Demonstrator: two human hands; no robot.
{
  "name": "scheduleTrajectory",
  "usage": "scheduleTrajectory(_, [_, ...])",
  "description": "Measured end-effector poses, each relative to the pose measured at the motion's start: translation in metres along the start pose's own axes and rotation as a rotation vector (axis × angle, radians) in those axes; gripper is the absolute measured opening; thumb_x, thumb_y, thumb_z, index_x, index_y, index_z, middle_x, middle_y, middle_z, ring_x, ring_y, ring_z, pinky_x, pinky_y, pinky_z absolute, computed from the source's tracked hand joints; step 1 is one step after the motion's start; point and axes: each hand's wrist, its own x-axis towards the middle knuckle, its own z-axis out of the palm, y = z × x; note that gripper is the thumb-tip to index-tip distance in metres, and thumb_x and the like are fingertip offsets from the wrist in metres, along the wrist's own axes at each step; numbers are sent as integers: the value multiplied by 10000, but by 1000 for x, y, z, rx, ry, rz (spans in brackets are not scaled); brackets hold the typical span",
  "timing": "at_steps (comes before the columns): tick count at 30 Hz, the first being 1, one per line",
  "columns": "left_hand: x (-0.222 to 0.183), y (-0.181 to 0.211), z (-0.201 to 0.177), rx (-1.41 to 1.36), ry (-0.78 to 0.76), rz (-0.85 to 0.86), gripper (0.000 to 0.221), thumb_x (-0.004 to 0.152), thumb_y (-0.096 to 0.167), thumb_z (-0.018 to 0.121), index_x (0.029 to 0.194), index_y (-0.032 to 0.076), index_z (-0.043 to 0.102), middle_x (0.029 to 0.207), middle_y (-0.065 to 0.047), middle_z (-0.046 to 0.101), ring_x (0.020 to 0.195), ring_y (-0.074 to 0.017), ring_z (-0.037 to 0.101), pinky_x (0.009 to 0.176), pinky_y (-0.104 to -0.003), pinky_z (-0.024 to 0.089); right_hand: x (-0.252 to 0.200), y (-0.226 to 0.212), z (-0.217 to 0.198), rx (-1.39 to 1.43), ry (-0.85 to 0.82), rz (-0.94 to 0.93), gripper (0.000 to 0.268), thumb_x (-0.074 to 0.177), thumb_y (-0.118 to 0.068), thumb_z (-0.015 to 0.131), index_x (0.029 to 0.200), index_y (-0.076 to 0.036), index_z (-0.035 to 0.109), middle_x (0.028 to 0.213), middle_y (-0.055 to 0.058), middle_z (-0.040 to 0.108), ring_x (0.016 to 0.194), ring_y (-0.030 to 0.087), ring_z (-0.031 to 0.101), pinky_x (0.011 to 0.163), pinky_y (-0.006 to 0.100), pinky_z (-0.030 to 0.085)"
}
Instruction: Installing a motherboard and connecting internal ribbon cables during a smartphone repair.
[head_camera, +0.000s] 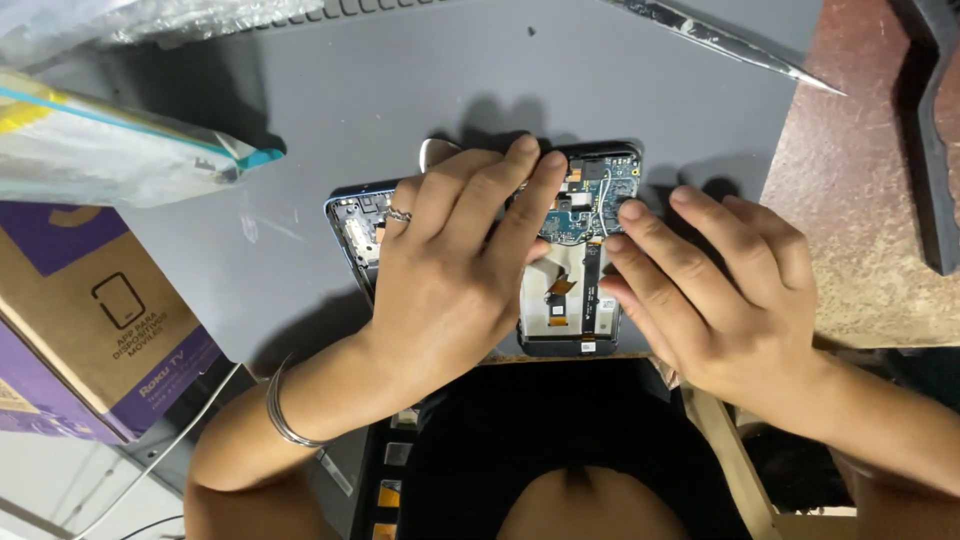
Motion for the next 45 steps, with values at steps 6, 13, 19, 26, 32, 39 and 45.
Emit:
scheduleTrajectory(6, [1, -2, -5, 76, 11, 26, 341, 977, 222, 618, 1231, 8, 542, 1214, -127, 582, 1105, -246, 551, 851, -354, 448, -6, -1, 10, 39, 16, -22, 247, 958, -199, 568, 1089, -2, 639, 1167, 170, 628, 1053, 324, 586, 853, 455, 468])
scheduleTrajectory(13, [-6, -5, -5, 112, 26, 38, 349, 1014, 265, 515, 1251, 9, 505, 1235, -119, 615, 1116, -226, 580, 843, -334, 470, -17, -3, 21, 121, 43, 26, 282, 964, -189, 556, 1113, 33, 647, 1203, 193, 587, 1078, 362, 561, 901, 498, 427])
scheduleTrajectory(19, [-6, -6, -4, 74, 46, 48, 349, 1015, 253, 524, 1252, -1, 491, 1217, -124, 625, 1106, -234, 584, 856, -340, 472, -20, -3, 23, 118, 48, 35, 286, 971, -178, 536, 1140, 29, 637, 1212, 192, 582, 1081, 366, 562, 913, 502, 427])
scheduleTrajectory(26, [-9, -6, 0, 17, 11, 55, 346, 1016, 147, 527, 1312, -2, 428, 1102, -132, 571, 1035, -288, 524, 853, -408, 493, -20, -4, 23, 111, 54, 55, 291, 980, -199, 543, 1203, -19, 597, 1183, 211, 580, 1058, 369, 558, 923, 500, 416])
scheduleTrajectory(32, [-1, -5, -7, 43, -74, 41, 440, 1000, 230, 649, 1318, 19, 432, 1238, -144, 469, 1159, -303, 503, 905, -410, 495, -19, -5, 24, 93, 57, 55, 254, 974, -149, 576, 1195, -27, 605, 1187, 191, 594, 1059, 359, 532, 914, 492, 399])
scheduleTrajectory(39, [6, -1, -4, 141, -73, 90, 537, 967, 292, 808, 1304, 63, 459, 1245, -106, 494, 1142, -244, 535, 857, -350, 473, -14, -6, 20, 72, 41, 57, 251, 978, -156, 549, 1190, -38, 614, 1189, 168, 614, 1045, 350, 526, 895, 475, 384])
scheduleTrajectory(45, [5, -1, -1, 90, -42, 96, 420, 981, 275, 689, 1254, 5, 519, 1212, -148, 515, 1092, -269, 552, 868, -386, 529, -17, -5, 21, 66, 22, 71, 261, 974, -157, 601, 1214, -55, 601, 1219, 146, 605, 1068, 330, 511, 904, 461, 368])
